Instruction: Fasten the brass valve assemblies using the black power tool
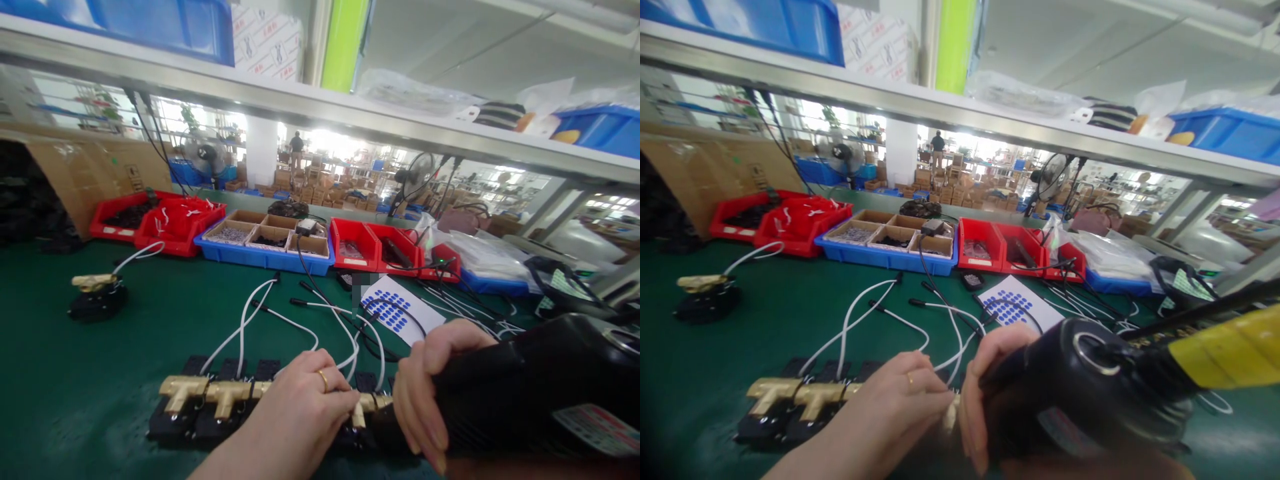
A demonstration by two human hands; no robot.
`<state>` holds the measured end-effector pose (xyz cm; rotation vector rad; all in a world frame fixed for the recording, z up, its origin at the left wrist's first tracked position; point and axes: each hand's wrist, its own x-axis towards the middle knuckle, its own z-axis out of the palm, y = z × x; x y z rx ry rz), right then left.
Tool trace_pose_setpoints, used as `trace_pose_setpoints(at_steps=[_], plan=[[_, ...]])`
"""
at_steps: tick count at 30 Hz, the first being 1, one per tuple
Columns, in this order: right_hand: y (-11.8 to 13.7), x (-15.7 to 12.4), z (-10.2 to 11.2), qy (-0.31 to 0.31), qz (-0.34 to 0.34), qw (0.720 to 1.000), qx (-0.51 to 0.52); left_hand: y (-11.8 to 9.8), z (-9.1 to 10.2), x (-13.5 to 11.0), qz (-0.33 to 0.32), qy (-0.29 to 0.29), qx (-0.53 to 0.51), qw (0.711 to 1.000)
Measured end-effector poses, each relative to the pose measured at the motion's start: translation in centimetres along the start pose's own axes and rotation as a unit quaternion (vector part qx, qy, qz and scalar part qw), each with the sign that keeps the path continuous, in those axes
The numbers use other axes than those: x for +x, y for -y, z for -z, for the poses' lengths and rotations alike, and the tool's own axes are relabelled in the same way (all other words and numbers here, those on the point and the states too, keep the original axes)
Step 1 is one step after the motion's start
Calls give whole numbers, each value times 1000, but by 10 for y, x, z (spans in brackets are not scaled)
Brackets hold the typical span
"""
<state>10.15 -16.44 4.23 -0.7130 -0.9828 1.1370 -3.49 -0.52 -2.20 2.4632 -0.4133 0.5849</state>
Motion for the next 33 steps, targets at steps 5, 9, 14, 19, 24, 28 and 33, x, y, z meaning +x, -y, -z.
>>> trace_pose_setpoints(at_steps=[5,9,14,19,24,28,33], plan=[[-1,-1,0,-19,-15,1000,-11,5,-8,0,-6,-16,30,999],[-3,-3,-2,-1,-11,1000,-8,5,-7,0,6,-9,23,1000],[-2,-10,-15,-59,59,996,-34,7,-8,0,-16,-26,20,999],[0,-8,-9,3,31,999,-15,11,-13,0,-27,-48,11,998],[-5,-6,-4,20,35,999,5,10,-12,0,-21,-53,19,998],[-9,-5,0,12,24,999,18,7,-7,1,-22,-45,6,999],[-9,2,16,46,6,999,10,7,-10,0,-22,-72,18,997]])
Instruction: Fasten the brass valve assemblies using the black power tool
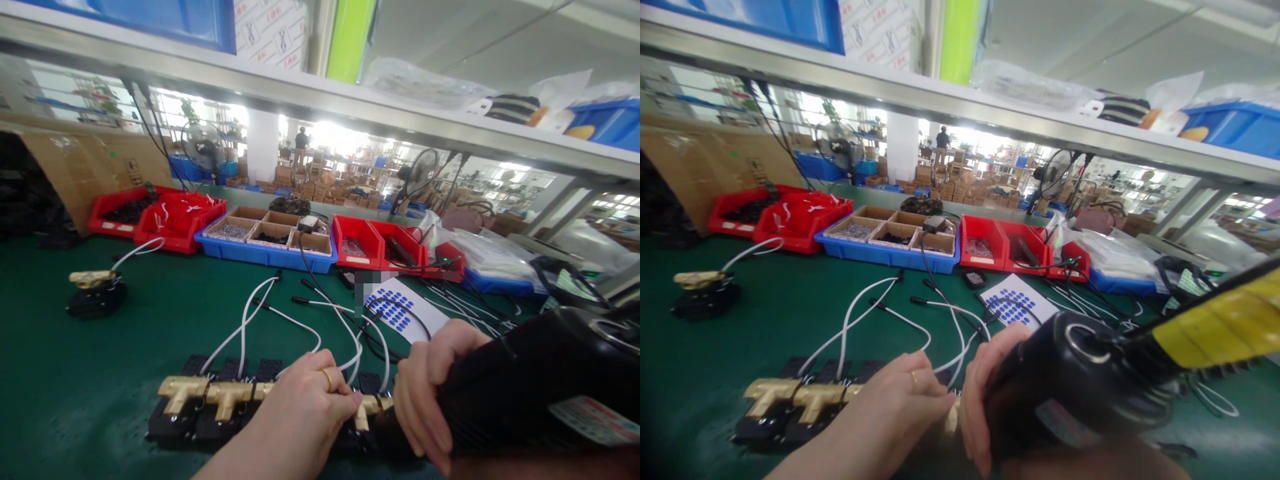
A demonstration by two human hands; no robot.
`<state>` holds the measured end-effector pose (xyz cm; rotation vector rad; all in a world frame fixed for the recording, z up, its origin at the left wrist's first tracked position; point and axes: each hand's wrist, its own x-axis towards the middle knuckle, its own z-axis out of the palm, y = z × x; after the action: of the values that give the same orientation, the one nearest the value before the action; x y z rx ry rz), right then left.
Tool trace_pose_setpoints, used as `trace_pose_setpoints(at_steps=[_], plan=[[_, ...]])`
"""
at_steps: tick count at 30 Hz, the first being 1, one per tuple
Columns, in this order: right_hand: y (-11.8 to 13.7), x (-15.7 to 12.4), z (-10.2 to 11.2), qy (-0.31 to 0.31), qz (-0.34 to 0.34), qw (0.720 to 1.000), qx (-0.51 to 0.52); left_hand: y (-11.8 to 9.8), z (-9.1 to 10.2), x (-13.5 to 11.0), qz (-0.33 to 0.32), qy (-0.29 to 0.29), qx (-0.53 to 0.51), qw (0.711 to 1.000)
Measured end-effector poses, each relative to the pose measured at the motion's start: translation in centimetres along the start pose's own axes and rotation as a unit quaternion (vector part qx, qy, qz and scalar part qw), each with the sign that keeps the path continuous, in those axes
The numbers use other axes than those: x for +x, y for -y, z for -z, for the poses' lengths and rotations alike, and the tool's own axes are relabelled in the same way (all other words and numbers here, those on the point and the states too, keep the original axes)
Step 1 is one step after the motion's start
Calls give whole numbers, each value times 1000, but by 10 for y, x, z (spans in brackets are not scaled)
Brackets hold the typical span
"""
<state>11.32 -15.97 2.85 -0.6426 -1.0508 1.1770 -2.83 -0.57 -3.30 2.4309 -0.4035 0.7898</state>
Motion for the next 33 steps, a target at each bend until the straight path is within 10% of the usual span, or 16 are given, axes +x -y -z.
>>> trace_pose_setpoints(at_steps=[5,12,18,33], plan=[[-2,3,9,59,4,998,-30,1,-6,-2,5,-22,0,1000],[7,1,-12,-12,16,999,-32,6,-10,-4,-3,-37,10,999],[10,17,-31,22,9,1000,-9,5,-11,-8,37,43,34,998],[-15,16,-14,46,-40,998,2,10,-17,-4,59,52,4,997]])
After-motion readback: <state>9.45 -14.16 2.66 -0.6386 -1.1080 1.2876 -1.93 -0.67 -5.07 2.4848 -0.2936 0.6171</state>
